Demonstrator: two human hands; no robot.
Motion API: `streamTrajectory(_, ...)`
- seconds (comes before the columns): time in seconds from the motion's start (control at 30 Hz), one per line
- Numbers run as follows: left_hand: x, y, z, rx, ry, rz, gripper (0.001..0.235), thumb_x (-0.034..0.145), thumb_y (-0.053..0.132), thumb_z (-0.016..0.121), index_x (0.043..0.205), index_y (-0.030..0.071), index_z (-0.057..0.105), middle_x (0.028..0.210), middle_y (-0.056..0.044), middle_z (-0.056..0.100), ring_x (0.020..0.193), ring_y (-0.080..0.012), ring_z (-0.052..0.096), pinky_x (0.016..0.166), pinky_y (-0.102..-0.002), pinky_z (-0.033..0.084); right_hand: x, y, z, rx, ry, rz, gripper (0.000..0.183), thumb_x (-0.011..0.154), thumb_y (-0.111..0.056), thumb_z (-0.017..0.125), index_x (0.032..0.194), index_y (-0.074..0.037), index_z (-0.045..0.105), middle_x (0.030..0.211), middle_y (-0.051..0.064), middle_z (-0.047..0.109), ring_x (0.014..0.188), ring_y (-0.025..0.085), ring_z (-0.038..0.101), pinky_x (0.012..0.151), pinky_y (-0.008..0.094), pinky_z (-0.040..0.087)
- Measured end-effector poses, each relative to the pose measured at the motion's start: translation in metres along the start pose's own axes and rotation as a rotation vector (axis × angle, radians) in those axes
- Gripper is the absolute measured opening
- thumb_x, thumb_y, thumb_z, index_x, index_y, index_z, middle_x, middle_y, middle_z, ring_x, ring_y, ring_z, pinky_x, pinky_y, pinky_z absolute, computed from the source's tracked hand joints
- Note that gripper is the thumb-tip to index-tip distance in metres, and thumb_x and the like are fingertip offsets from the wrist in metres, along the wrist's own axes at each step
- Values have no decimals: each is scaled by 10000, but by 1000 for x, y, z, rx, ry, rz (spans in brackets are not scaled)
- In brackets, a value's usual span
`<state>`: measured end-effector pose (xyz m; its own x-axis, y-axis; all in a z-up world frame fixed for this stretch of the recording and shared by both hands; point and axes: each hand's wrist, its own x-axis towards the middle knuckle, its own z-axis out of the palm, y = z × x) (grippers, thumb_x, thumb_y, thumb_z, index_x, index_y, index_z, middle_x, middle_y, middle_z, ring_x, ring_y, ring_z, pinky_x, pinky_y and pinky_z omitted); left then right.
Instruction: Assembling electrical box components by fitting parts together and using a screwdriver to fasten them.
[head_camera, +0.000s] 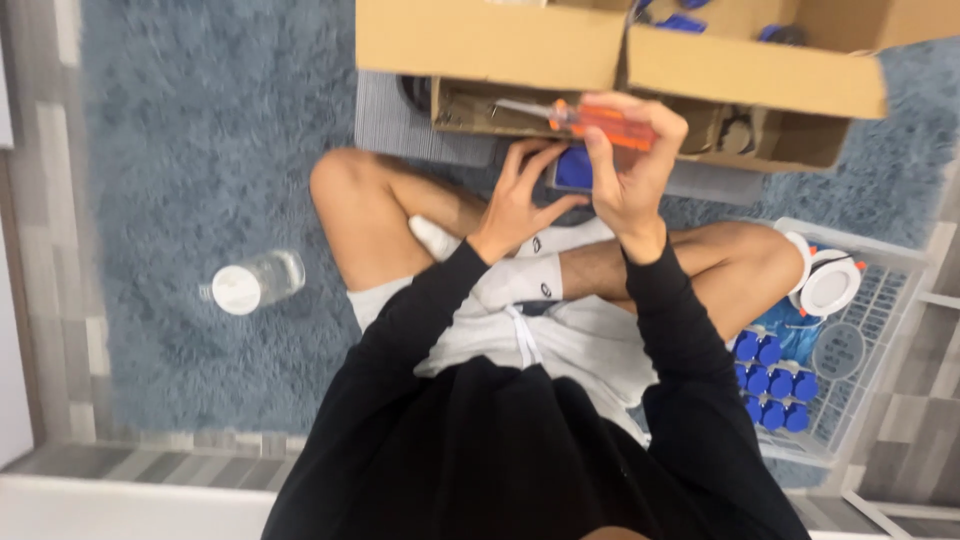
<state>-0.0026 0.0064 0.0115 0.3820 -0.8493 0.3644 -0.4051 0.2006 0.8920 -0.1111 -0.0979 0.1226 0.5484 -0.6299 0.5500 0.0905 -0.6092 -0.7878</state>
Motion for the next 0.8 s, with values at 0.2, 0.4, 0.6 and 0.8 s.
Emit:
streamTrajectory(0.2,-3,-3,-11,-167,105,-41,728,896,291,987,1482,63,621,1331,-161,612,1219,-334,714,976,-426,649,-16,-6,-38,48,224,-38,301,1202,-158,595,1337,-102,332,1238,328,689,971,313,708,799,377,591)
streamTrajectory(0.4,-7,17,-46,-566,81,-199,422,1104,86,712,1505,37,592,1325,-171,720,1218,-269,749,979,-344,640,-53,-16,-68,317,403,68,293,1204,-161,548,1369,-149,306,1263,342,648,995,334,714,852,403,657)
streamTrajectory(0.6,-3,57,-70,-647,-13,-136,477,1139,52,639,1597,17,511,1432,-236,681,1222,-277,753,981,-337,643,-81,-28,-76,412,464,78,309,1179,-138,559,1357,-138,305,1228,345,650,985,337,746,895,412,675)
streamTrajectory(0.8,-11,46,-59,-574,28,-118,277,1100,8,671,1375,-22,687,1161,-214,793,970,-256,822,765,-286,659,-97,-37,-86,316,440,123,303,1191,-166,562,1352,-136,307,1234,321,665,990,267,726,906,381,658)
